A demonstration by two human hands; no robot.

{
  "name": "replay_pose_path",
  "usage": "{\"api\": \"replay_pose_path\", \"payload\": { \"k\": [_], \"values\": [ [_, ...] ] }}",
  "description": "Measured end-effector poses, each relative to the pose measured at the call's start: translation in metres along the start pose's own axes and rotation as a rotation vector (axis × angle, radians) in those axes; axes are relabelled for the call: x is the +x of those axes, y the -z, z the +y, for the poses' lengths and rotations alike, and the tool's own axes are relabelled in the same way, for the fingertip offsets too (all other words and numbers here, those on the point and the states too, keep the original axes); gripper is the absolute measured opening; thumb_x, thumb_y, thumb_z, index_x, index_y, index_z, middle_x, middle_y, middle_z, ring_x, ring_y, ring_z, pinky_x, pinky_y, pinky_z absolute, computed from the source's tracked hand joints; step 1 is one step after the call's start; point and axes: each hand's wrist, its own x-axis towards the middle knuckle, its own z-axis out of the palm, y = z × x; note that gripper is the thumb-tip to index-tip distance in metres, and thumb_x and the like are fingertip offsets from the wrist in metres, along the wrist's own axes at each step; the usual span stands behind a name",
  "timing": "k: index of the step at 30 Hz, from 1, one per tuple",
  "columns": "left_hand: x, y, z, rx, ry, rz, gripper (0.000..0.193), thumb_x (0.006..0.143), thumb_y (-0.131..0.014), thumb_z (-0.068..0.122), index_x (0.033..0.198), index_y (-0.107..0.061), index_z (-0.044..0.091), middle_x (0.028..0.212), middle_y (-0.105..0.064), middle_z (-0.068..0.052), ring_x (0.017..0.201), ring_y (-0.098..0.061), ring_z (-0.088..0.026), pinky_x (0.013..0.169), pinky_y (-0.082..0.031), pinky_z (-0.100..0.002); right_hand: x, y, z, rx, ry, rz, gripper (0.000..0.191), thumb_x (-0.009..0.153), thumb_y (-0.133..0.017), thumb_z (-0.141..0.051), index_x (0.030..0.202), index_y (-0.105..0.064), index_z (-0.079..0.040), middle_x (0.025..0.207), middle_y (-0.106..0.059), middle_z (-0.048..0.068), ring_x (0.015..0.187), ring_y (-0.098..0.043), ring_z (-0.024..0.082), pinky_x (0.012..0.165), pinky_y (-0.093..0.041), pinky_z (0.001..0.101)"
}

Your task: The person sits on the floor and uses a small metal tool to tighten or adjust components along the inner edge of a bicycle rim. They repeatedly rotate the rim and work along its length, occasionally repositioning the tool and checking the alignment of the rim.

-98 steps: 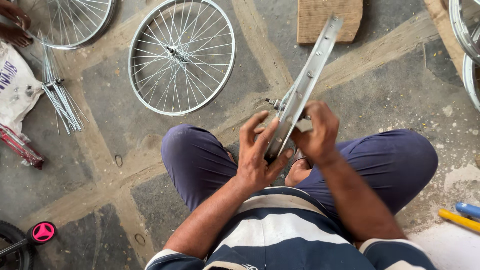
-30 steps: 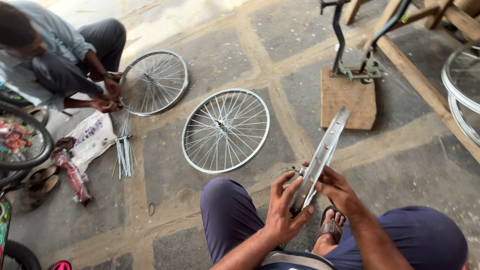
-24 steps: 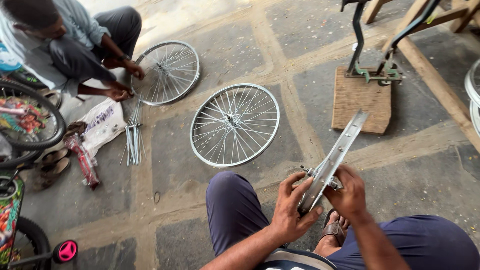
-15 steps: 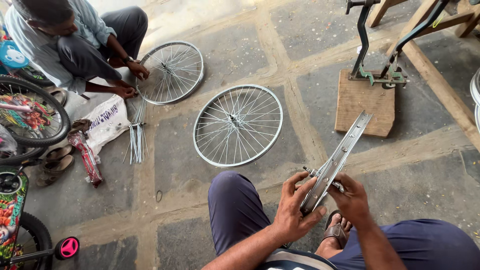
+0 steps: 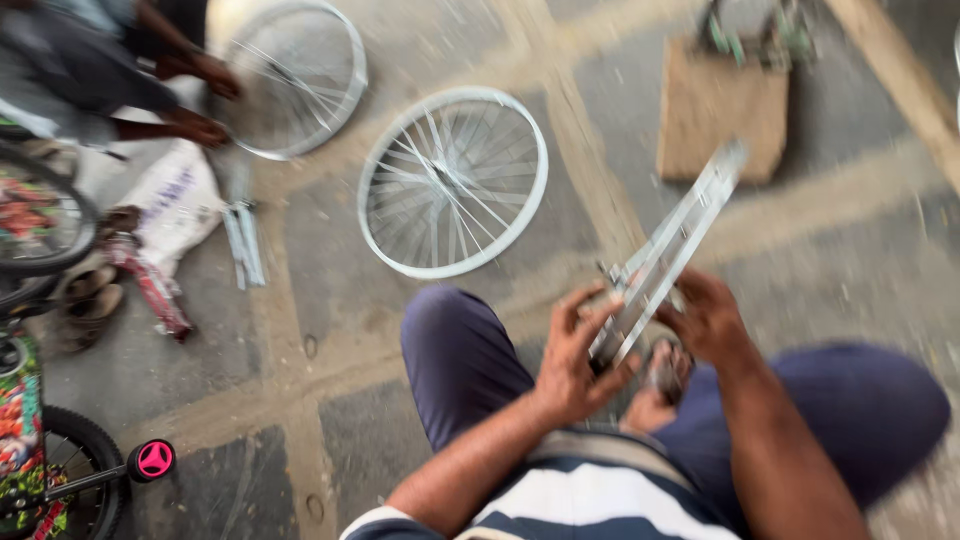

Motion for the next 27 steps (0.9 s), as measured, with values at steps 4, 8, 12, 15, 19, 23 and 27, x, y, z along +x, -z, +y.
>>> {"api": "replay_pose_path", "payload": {
  "k": [4, 8, 12, 15, 19, 23, 27],
  "values": [
    [-0.005, -0.006, 0.002, 0.024, -0.029, -0.027, 0.069, 0.092, -0.080, 0.028, 0.151, -0.050, 0.011, 0.158, -0.039, -0.022, 0.144, -0.047, -0.041, 0.114, -0.048, -0.050, -0.016, -0.001, -0.014, 0.232, -0.120, -0.014, 0.053, 0.084, -0.074, 0.005, 0.135, -0.060, -0.003, 0.131, -0.069, 0.010, 0.127, -0.064, 0.021, 0.104, -0.056, 0.0373],
    [-0.007, -0.007, 0.007, 0.034, -0.014, -0.042, 0.068, 0.094, -0.079, 0.027, 0.153, -0.049, 0.012, 0.159, -0.039, -0.022, 0.145, -0.046, -0.040, 0.117, -0.047, -0.051, -0.013, -0.016, -0.040, -0.047, 0.002, 0.000, 0.043, 0.087, -0.083, -0.004, 0.127, -0.068, 0.000, 0.120, -0.073, 0.013, 0.114, -0.069, 0.021, 0.097, -0.060, 0.0354],
    [-0.003, -0.006, 0.007, 0.020, -0.009, -0.052, 0.067, 0.097, -0.077, 0.028, 0.155, -0.047, 0.013, 0.160, -0.038, -0.020, 0.147, -0.045, -0.038, 0.119, -0.048, -0.050, -0.005, -0.052, -0.051, -0.725, 0.203, 0.409, 0.040, 0.083, -0.090, -0.018, 0.105, -0.060, -0.002, 0.106, -0.073, 0.012, 0.096, -0.072, 0.023, 0.082, -0.057, 0.0352],
    [-0.001, -0.007, 0.006, 0.005, -0.008, -0.047, 0.068, 0.097, -0.077, 0.029, 0.155, -0.046, 0.014, 0.159, -0.037, -0.021, 0.146, -0.045, -0.038, 0.119, -0.048, -0.050, -0.006, -0.064, -0.044, -0.787, 0.519, 0.518, 0.037, 0.085, -0.087, -0.018, 0.098, -0.055, -0.004, 0.105, -0.067, 0.012, 0.093, -0.066, 0.025, 0.077, -0.054, 0.0366],
    [-0.002, -0.006, 0.005, 0.006, 0.013, -0.039, 0.068, 0.097, -0.076, 0.030, 0.156, -0.046, 0.015, 0.160, -0.036, -0.021, 0.147, -0.043, -0.038, 0.120, -0.046, -0.051, -0.014, -0.043, -0.031, -0.422, 0.096, 0.288, 0.031, 0.093, -0.077, -0.019, 0.113, -0.064, 0.002, 0.111, -0.073, 0.013, 0.098, -0.073, 0.017, 0.079, -0.059, 0.0263],
    [-0.004, -0.004, 0.003, -0.003, 0.046, -0.051, 0.070, 0.097, -0.076, 0.032, 0.157, -0.045, 0.015, 0.160, -0.036, -0.021, 0.148, -0.042, -0.038, 0.121, -0.045, -0.052, -0.014, -0.024, -0.029, 0.110, -0.061, 0.068, 0.031, 0.104, -0.073, -0.012, 0.128, -0.064, 0.005, 0.128, -0.070, 0.014, 0.119, -0.068, 0.018, 0.105, -0.057, 0.0316],
    [-0.006, -0.005, 0.003, 0.003, 0.059, -0.044, 0.070, 0.096, -0.077, 0.032, 0.157, -0.046, 0.016, 0.161, -0.037, -0.020, 0.150, -0.042, -0.038, 0.121, -0.045, -0.052, -0.009, -0.020, -0.043, 0.372, -0.231, -0.025, 0.041, 0.100, -0.060, -0.004, 0.141, -0.061, 0.000, 0.142, -0.066, 0.014, 0.130, -0.064, 0.019, 0.113, -0.051, 0.0335]
  ]
}}
